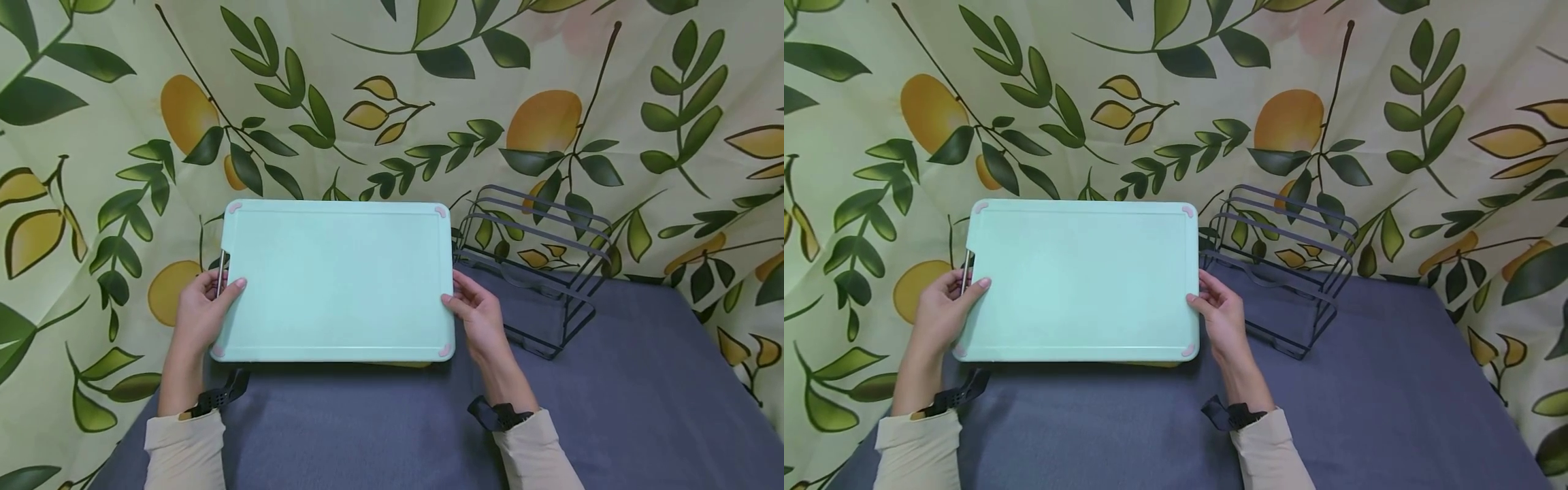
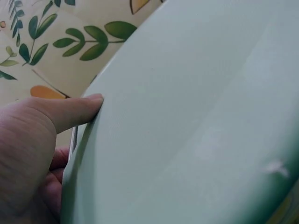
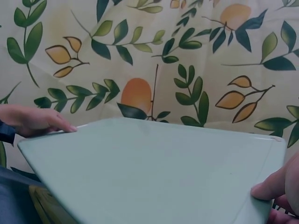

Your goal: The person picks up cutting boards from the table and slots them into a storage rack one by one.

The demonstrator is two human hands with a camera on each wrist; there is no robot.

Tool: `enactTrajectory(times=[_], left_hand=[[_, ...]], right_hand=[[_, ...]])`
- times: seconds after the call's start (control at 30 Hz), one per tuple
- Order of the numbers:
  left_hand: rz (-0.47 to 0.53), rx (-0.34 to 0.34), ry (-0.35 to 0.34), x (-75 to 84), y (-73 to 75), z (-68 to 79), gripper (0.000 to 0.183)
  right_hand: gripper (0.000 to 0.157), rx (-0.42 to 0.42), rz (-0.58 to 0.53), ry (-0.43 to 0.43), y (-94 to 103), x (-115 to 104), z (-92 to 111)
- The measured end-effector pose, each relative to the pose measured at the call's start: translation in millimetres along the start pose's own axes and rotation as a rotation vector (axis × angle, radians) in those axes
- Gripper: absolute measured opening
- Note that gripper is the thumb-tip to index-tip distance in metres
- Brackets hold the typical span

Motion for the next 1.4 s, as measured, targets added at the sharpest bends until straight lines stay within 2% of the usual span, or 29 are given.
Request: enactTrajectory(times=[0.3,0.57,0.83,1.0,1.23,1.4], left_hand=[[-0.03,-0.033,-0.003,8.6,0.0,2.8,0.045],[-0.006,-0.031,-0.004,19.9,-2.5,3.6,0.05],[-0.02,-0.03,-0.014,25.6,-10.1,6.6,0.044],[-0.018,-0.023,-0.025,34.7,-14.3,7.4,0.047],[-0.023,-0.055,0.015,36.0,-19.8,13.4,0.045],[-0.003,-0.068,0.029,35.3,-23.7,16.9,0.047]], right_hand=[[0.051,0.043,0.002,-0.033,4.6,-4,4],[0.05,0.075,0.011,-0.031,12.7,-11,5],[0.051,0.097,0.039,-0.062,22.1,-16,11],[0.051,0.117,0.067,-0.036,30.2,-24,13],[0.051,0.147,0.148,-0.027,40.7,-26,20],[0.051,0.158,0.147,-0.031,46.5,-25,28]])
Point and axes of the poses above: each hand's wrist, its own z-axis away from the middle knuckle, its own y-axis out of the back of the hand, x = y × z, the point moved 9 cm from there along -z, towards the middle knuckle, and after that the axes turned 1 degree about z, right-handed, at the moved point
